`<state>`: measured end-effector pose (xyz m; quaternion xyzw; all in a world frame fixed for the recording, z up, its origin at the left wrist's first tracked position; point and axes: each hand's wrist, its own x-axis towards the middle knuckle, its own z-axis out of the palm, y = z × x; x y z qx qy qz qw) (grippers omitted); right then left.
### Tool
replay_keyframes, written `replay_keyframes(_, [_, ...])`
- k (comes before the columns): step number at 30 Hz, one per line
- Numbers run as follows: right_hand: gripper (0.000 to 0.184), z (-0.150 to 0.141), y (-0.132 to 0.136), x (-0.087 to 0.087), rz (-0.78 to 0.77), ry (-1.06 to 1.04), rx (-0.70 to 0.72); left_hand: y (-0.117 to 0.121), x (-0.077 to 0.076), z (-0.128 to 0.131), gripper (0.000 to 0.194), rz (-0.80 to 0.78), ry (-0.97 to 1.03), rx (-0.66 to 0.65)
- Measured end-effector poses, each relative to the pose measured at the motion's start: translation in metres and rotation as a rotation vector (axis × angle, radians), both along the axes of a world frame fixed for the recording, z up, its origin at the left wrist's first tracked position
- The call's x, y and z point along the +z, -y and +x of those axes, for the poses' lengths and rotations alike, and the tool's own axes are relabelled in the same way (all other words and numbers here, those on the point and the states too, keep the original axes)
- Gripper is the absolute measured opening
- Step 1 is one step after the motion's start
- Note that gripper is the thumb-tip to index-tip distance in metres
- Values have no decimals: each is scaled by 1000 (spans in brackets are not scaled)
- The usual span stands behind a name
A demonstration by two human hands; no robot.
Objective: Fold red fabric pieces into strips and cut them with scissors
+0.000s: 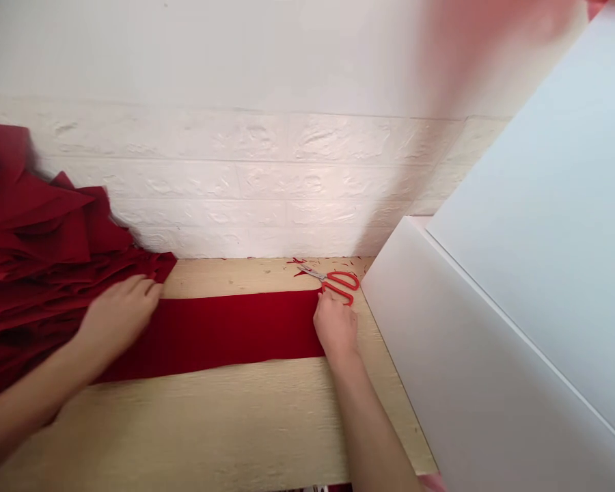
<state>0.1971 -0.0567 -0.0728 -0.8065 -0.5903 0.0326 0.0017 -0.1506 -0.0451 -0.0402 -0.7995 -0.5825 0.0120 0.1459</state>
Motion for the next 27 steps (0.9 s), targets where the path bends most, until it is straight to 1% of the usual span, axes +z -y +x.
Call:
replay_keyframes(1, [43, -1, 0, 0, -3, 11, -6, 8, -9, 22, 52, 12, 18, -57])
replay_keyframes(3, [45, -2, 0, -2, -11, 21, 5, 25, -29, 73, 55, 71, 149, -222])
replay_keyframes(5, [46, -1, 0, -3, -19, 31, 15, 38, -46, 124, 71, -14, 236, -381])
replay_keyframes(6, [46, 0, 0, -4, -22, 37, 14, 40, -53, 145, 76, -76, 270, -418])
replay_keyframes(7, [46, 1, 0, -4, -23, 41, 13, 40, -58, 161, 79, -146, 293, -437])
replay_keyframes(8, [47, 1, 0, -3, -22, 41, 13, 38, -62, 172, 80, -207, 311, -446])
replay_keyframes(9, [47, 2, 0, -3, -20, 38, 12, 35, -65, 177, 79, -254, 325, -450])
replay_keyframes(10, [48, 3, 0, -3, -18, 31, 11, 31, -68, 176, 78, -283, 336, -450])
replay_keyframes(12, [49, 5, -1, -2, -19, 13, 4, 24, -71, 161, 75, -287, 350, -428])
replay_keyframes(14, [49, 6, -2, -3, -22, -2, -3, 18, -73, 131, 72, -257, 350, -369])
replay_keyframes(17, [48, 8, -5, -5, -21, -1, -4, 13, -75, 73, 70, -224, 316, -240])
replay_keyframes(20, [49, 7, -5, -5, -29, 18, -12, 14, -77, 14, 72, -213, 283, -113])
replay_keyframes(22, [48, 6, -5, -3, -34, 32, -4, 16, -78, -17, 74, -213, 279, -40])
replay_keyframes(24, [47, 5, -5, -2, -31, 46, 12, 17, -77, -36, 75, -219, 282, 6])
replay_keyframes(27, [46, 3, -4, -1, -26, 58, 18, 17, -76, -46, 75, -237, 290, 25])
